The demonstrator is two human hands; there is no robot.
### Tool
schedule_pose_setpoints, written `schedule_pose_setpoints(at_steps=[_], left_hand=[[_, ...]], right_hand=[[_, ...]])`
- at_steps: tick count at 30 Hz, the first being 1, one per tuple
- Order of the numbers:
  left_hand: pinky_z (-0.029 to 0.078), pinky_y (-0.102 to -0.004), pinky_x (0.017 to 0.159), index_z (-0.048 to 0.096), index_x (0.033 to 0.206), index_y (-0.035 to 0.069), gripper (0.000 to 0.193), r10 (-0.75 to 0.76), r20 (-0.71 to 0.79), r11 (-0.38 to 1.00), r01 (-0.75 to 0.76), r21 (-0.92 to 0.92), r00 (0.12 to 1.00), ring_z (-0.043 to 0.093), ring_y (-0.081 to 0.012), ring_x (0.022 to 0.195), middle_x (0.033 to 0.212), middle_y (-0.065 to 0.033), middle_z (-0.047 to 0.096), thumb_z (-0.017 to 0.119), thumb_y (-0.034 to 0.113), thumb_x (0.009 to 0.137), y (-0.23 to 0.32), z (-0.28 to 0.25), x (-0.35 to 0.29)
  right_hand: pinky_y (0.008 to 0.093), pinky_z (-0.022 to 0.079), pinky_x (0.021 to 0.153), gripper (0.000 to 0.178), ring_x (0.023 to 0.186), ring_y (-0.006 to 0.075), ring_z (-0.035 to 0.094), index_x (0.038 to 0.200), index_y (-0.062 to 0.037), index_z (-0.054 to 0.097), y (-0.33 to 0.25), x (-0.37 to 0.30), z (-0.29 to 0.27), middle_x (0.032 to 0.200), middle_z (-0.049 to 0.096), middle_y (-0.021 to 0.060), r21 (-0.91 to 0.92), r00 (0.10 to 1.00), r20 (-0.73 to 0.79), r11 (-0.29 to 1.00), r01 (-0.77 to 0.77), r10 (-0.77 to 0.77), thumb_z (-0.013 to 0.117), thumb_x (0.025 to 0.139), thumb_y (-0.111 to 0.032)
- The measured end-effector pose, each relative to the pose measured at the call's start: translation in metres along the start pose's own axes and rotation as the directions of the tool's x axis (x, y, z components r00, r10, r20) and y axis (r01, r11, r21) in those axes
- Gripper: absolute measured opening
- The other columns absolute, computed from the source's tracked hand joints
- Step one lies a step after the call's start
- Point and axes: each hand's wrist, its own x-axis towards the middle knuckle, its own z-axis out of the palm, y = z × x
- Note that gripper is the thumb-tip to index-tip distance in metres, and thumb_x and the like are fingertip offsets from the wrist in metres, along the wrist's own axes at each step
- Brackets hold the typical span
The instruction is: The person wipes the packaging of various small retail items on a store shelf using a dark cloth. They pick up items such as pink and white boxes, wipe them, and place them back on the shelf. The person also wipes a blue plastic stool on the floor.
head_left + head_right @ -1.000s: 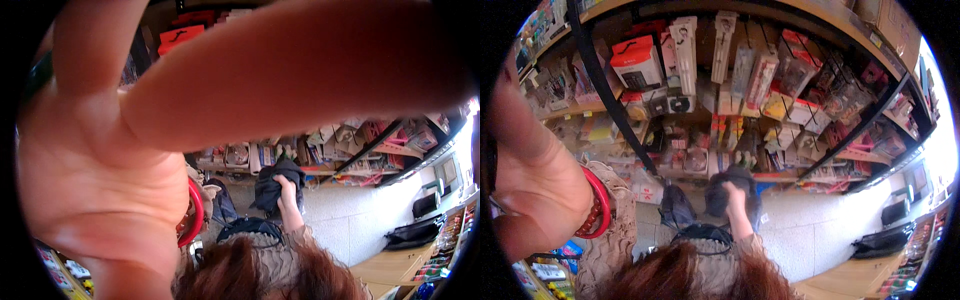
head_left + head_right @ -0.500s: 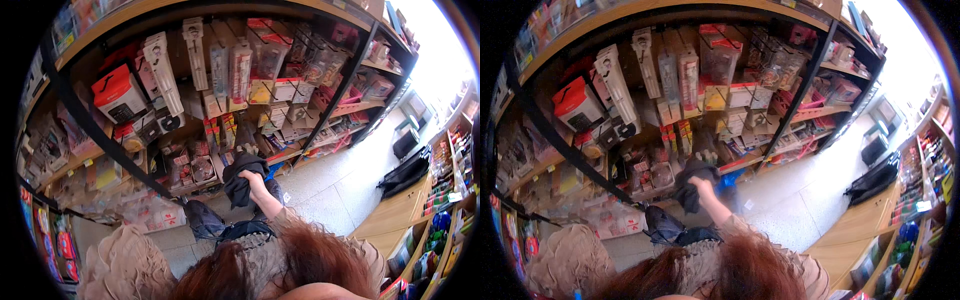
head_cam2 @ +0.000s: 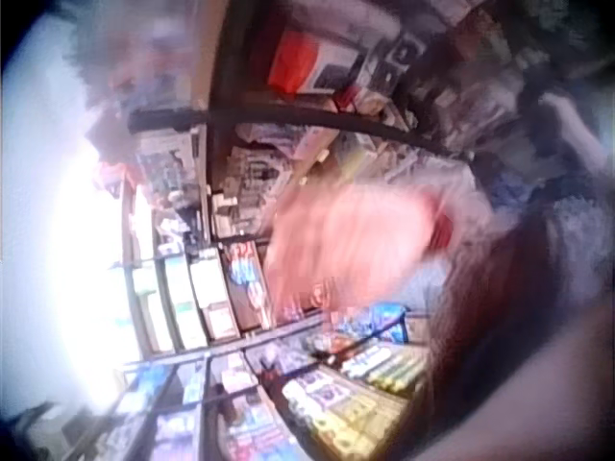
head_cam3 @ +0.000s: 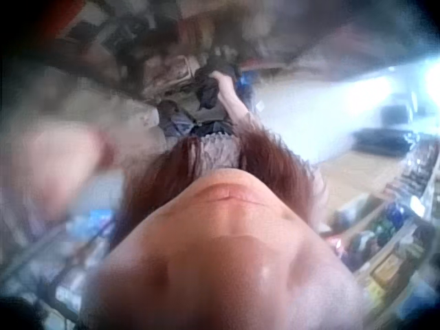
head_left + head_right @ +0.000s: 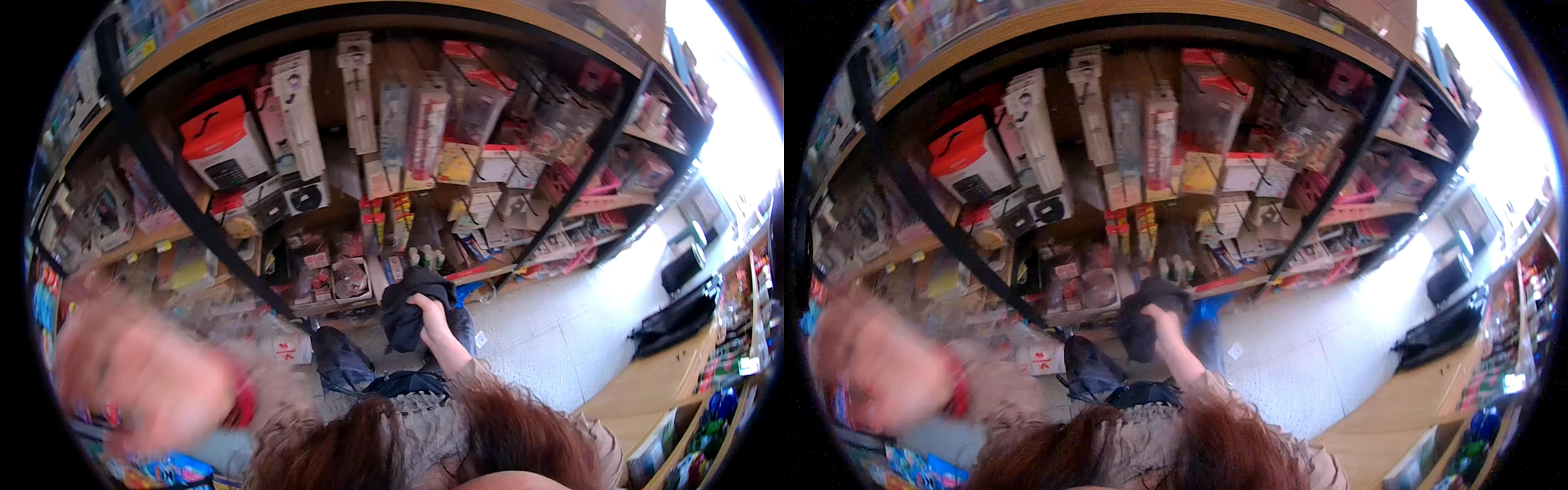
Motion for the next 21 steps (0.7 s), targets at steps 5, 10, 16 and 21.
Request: schedule_pose_setpoints(at_steps=[5,10,16,21], left_hand=[[0.046,-0.0306,0.089,0.056,0.107,-0.005,0.023,-0.648,-0.430,0.516,0.778,0.359,0.629,0.057,-0.0223,0.100,0.108,-0.0155,0.058,0.051,0.003,0.086,-0.160,-0.056,-0.095],[0.043,-0.0401,0.088,0.041,0.123,-0.001,0.066,-0.412,-0.376,0.012,0.418,0.908,0.830,0.055,-0.0371,0.100,0.106,-0.0230,0.056,0.072,0.016,0.067,-0.258,-0.138,-0.101],[0.046,-0.0441,0.080,0.041,0.123,0.000,0.073,-0.278,-0.616,-0.270,0.555,0.786,0.737,0.056,-0.0408,0.095,0.102,-0.0269,0.057,0.073,0.027,0.064,-0.304,-0.126,-0.096],[0.048,-0.0439,0.072,0.054,0.107,-0.004,0.053,-0.269,-0.552,-0.272,0.487,0.830,0.789,0.060,-0.0381,0.083,0.090,-0.0221,0.062,0.070,0.027,0.067,-0.304,-0.138,-0.105]], right_hand=[[0.0289,0.044,0.074,0.015,0.079,0.0187,0.057,0.085,0.0020,0.062,-0.013,-0.009,-0.007,0.083,0.061,0.0068,0.010,0.999,-0.037,1.000,0.020,-0.019,0.061,0.070,-0.002],[0.0280,0.044,0.074,0.017,0.084,0.0171,0.055,0.087,-0.0014,0.060,-0.002,0.005,-0.026,0.089,0.058,0.0047,0.099,0.998,-0.003,0.993,0.062,-0.062,0.059,0.070,0.001],[0.0276,0.043,0.077,0.018,0.085,0.0175,0.055,0.086,-0.0015,0.059,-0.004,0.023,-0.053,0.088,0.058,0.0037,0.132,0.995,-0.033,0.987,0.096,-0.092,0.057,0.069,0.003],[0.0276,0.043,0.076,0.018,0.083,0.0173,0.054,0.085,-0.0017,0.059,-0.009,0.018,-0.049,0.085,0.058,0.0038,0.137,0.995,-0.062,0.987,0.083,-0.075,0.057,0.069,0.003]])
